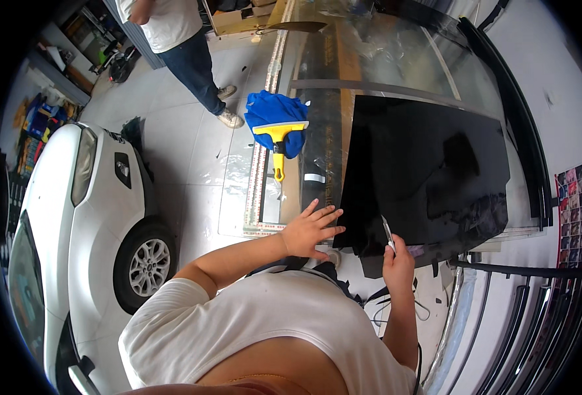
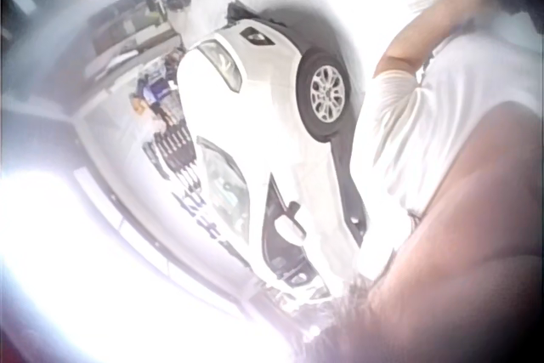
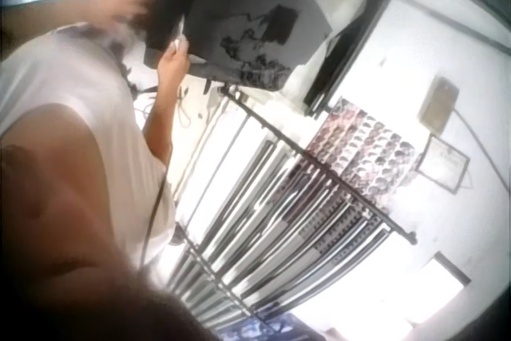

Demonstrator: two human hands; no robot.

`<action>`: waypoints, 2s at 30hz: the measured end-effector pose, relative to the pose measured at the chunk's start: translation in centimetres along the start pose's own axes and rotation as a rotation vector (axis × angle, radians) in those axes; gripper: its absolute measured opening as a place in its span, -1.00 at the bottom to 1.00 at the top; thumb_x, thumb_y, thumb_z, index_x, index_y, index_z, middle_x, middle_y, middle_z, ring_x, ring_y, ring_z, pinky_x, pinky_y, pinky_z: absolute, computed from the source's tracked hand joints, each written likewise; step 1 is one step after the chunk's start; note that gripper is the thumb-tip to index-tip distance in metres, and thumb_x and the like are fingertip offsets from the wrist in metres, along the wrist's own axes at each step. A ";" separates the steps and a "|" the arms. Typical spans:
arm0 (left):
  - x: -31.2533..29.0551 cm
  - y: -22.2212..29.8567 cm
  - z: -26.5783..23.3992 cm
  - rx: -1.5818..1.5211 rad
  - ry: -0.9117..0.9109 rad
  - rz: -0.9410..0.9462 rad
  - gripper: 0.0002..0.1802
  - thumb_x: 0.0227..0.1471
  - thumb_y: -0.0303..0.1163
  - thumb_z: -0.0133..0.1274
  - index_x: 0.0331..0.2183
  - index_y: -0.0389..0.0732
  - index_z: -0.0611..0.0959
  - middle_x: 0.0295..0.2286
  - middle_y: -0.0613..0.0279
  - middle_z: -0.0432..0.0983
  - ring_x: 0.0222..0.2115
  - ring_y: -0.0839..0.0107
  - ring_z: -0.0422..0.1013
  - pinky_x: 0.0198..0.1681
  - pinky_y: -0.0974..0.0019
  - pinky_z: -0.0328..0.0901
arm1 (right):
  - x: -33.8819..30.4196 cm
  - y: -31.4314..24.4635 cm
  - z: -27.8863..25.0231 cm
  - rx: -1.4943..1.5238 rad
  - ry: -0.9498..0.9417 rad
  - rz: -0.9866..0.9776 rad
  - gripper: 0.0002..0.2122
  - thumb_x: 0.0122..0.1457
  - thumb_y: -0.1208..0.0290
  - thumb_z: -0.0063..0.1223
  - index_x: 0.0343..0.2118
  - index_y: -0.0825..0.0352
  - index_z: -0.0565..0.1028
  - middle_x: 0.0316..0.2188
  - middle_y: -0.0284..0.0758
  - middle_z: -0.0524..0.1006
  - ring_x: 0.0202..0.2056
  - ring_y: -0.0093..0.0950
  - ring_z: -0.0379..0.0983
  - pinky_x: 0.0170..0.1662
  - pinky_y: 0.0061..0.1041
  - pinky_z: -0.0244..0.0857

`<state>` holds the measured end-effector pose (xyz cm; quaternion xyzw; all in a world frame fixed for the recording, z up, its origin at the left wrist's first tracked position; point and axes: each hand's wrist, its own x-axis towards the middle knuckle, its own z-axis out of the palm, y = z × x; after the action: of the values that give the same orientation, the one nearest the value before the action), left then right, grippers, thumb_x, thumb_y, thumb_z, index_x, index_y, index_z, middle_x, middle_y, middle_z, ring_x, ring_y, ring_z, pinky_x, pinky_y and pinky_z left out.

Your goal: The person measures and cuts a large sheet of black tint film on a glass table using a metal ruler and a utility knife. They repeatedly align the ruler, score the film, and trim excess material to shape the film.

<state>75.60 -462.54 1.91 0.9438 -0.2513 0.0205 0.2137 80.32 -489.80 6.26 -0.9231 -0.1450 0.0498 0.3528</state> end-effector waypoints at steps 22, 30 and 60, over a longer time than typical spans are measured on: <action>-0.4 1.7 0.5 -0.090 0.522 -0.205 -0.22 -0.31 -0.37 0.25 0.04 -0.04 0.36 -0.14 0.13 0.37 -0.20 0.18 0.34 -0.12 0.08 0.25 | 0.2 18.9 -3.3 -0.088 0.967 0.303 -0.72 0.07 0.27 0.08 -0.38 0.46 0.43 -0.53 -0.14 0.48 -0.50 -0.25 0.40 -0.40 -0.30 0.25; 2.4 -0.1 2.6 -1.587 0.598 -0.956 -0.35 -0.03 -0.44 -0.19 0.16 -0.11 0.15 -0.35 0.20 0.48 -0.43 0.38 0.43 -0.39 0.32 0.37 | -2.7 31.1 -3.5 1.001 0.952 0.804 -0.56 0.07 0.02 0.05 -0.21 0.35 0.41 -0.32 -0.25 0.51 -0.63 -0.59 0.24 -0.66 -0.63 0.03; 6.2 -8.3 -11.6 -0.597 0.189 -0.845 -0.76 -0.31 -0.40 0.18 -0.49 -0.32 0.57 -0.58 0.18 0.47 -0.58 0.41 0.43 -0.55 0.35 0.36 | -2.5 15.7 0.4 1.021 0.940 0.666 -0.63 0.10 0.08 0.00 -0.35 0.38 0.43 -0.60 -0.39 0.37 -0.77 -0.69 -0.02 -0.72 -0.63 -0.22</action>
<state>85.79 -454.14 10.07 0.8548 0.1768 -0.0550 0.4849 81.53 -501.37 -4.51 -0.5651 0.3464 -0.1834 0.7259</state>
